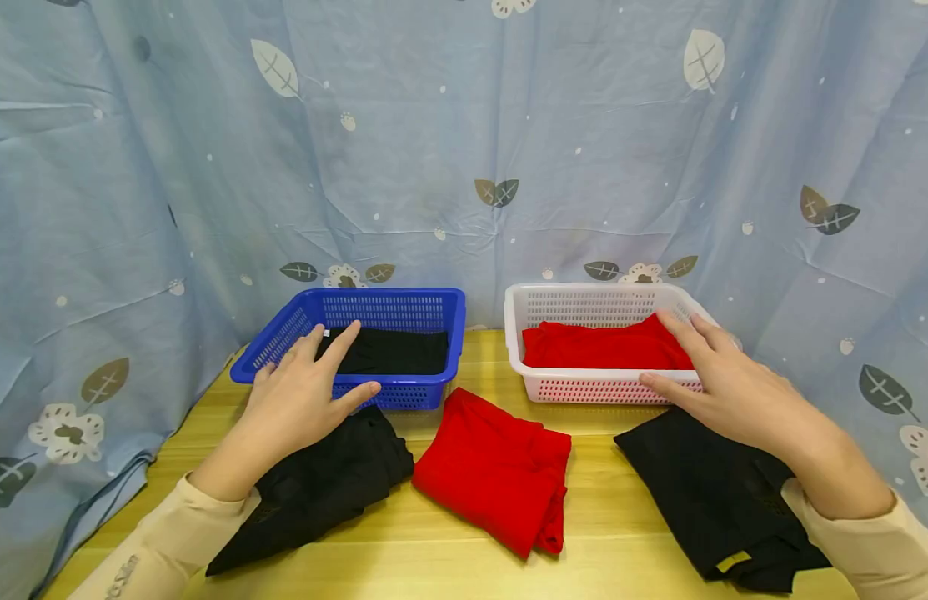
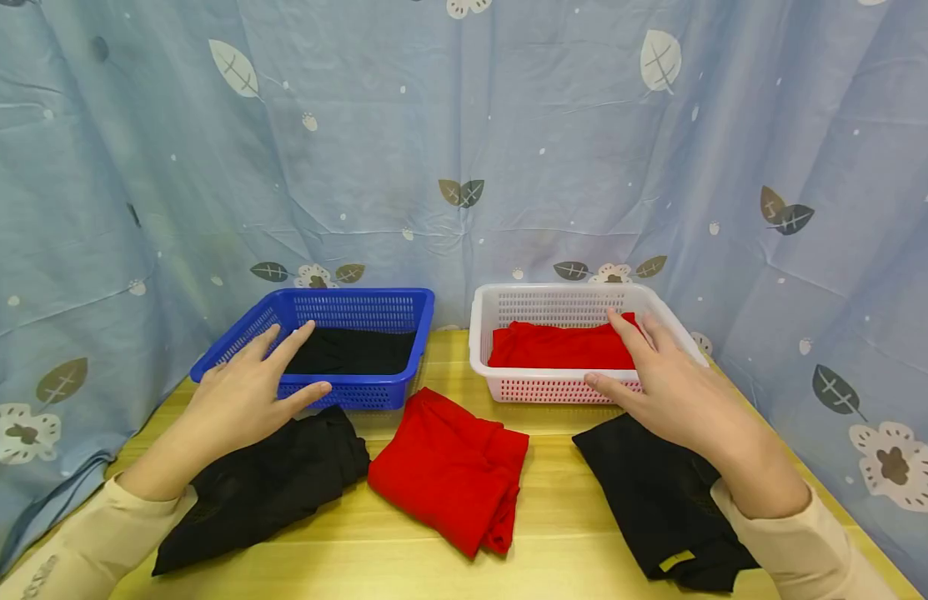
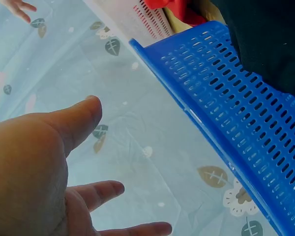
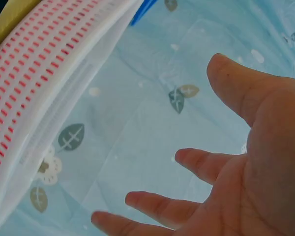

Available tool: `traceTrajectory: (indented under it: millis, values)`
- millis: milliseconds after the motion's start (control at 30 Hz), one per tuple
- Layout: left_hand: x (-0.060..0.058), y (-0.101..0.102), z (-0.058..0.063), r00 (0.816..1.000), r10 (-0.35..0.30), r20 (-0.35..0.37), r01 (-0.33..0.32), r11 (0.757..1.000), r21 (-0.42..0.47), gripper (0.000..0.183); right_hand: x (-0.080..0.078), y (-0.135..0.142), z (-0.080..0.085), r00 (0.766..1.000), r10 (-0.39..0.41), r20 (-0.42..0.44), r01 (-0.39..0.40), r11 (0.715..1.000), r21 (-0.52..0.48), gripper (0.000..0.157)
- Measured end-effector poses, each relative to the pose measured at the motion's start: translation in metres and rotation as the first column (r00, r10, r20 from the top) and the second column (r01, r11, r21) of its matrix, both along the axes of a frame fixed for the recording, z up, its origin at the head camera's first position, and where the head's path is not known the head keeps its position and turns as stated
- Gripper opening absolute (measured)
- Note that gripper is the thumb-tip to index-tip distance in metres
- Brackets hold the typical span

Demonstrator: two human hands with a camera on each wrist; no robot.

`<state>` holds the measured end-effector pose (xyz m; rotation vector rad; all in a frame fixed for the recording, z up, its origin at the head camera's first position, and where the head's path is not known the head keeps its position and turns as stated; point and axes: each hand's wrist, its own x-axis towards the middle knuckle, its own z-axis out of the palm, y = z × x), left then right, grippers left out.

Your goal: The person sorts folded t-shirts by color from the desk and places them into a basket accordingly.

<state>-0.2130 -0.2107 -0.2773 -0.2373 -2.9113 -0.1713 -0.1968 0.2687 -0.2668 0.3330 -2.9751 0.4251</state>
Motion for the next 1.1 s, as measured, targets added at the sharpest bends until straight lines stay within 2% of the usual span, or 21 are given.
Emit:
traceTrajectory:
  millis: [267,467,633,933,1100]
  values:
    - [0.013,-0.008,0.002,0.999,-0.022,-0.03,0.021,1.0,-0.012,0.09,-0.003,-0.021,-0.002,0.986,0.146,-0.083,-0.15,0.988,-0.043,0.087]
    - [0.025,-0.021,0.003,0.998,-0.046,-0.047,0.048,0.998,0.037,0.092,-0.008,-0.044,-0.004,0.974,0.224,-0.03,-0.225,0.97,-0.088,0.085]
    - [0.037,-0.037,-0.001,0.997,-0.07,-0.025,0.072,0.993,0.092,0.09,-0.016,-0.066,-0.009,0.954,0.299,0.028,-0.292,0.945,-0.147,0.084]
    - [0.055,-0.064,-0.015,0.998,-0.009,0.059,0.001,0.991,0.134,0.089,-0.028,-0.099,-0.015,0.899,0.417,0.135,-0.373,0.89,-0.262,0.079]
    - [0.065,-0.08,-0.024,0.996,0.021,0.09,-0.034,0.988,0.153,0.089,-0.034,-0.115,-0.016,0.878,0.457,0.143,-0.414,0.875,-0.252,0.076]
